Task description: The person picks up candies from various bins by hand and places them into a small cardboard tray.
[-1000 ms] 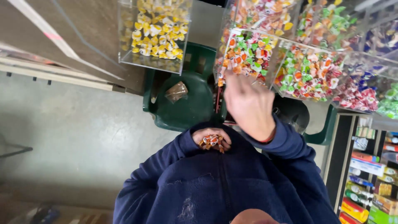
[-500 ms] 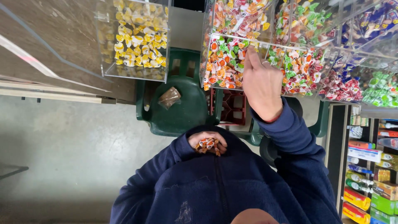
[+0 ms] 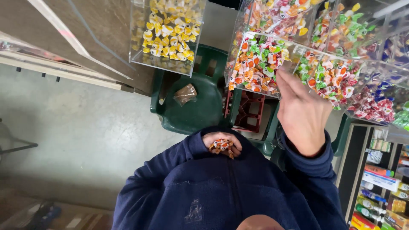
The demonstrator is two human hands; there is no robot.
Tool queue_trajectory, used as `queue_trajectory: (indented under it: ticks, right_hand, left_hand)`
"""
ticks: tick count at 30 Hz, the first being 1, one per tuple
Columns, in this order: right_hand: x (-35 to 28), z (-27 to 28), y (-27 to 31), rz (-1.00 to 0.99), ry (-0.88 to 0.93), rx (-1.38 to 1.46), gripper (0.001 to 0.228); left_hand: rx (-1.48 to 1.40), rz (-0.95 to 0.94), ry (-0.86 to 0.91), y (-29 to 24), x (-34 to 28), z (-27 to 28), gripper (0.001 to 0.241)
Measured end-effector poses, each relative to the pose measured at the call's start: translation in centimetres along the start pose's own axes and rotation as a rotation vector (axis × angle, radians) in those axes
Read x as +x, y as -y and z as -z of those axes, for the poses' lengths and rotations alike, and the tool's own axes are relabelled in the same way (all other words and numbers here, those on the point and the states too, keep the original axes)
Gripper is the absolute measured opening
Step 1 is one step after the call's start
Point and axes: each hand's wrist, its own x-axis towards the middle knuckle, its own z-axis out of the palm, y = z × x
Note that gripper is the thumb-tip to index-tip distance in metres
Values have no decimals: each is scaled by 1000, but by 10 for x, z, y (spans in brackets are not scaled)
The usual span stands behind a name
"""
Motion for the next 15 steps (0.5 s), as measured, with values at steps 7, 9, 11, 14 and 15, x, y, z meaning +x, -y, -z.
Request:
queue_trajectory:
  ticks: [7, 9, 11, 14, 15]
  right_hand:
    - [9, -49, -24, -70, 51, -209, 27]
    - [7, -53, -25, -54, 14, -197, 29]
    - [7, -51, -25, -51, 7, -189, 30]
    - [6, -32, -12, -45, 15, -167, 34]
    - [7, -23, -5, -44, 28, -156, 37]
  left_hand:
    - [-31, -18, -65, -2, -9, -9, 61]
    - [-19, -37, -46, -6, -11, -12, 60]
    - [-15, -32, -43, -7, -11, -10, 60]
    - [-15, -25, -40, -4, -10, -7, 60]
    - [-17, -24, -39, -4, -10, -6, 60]
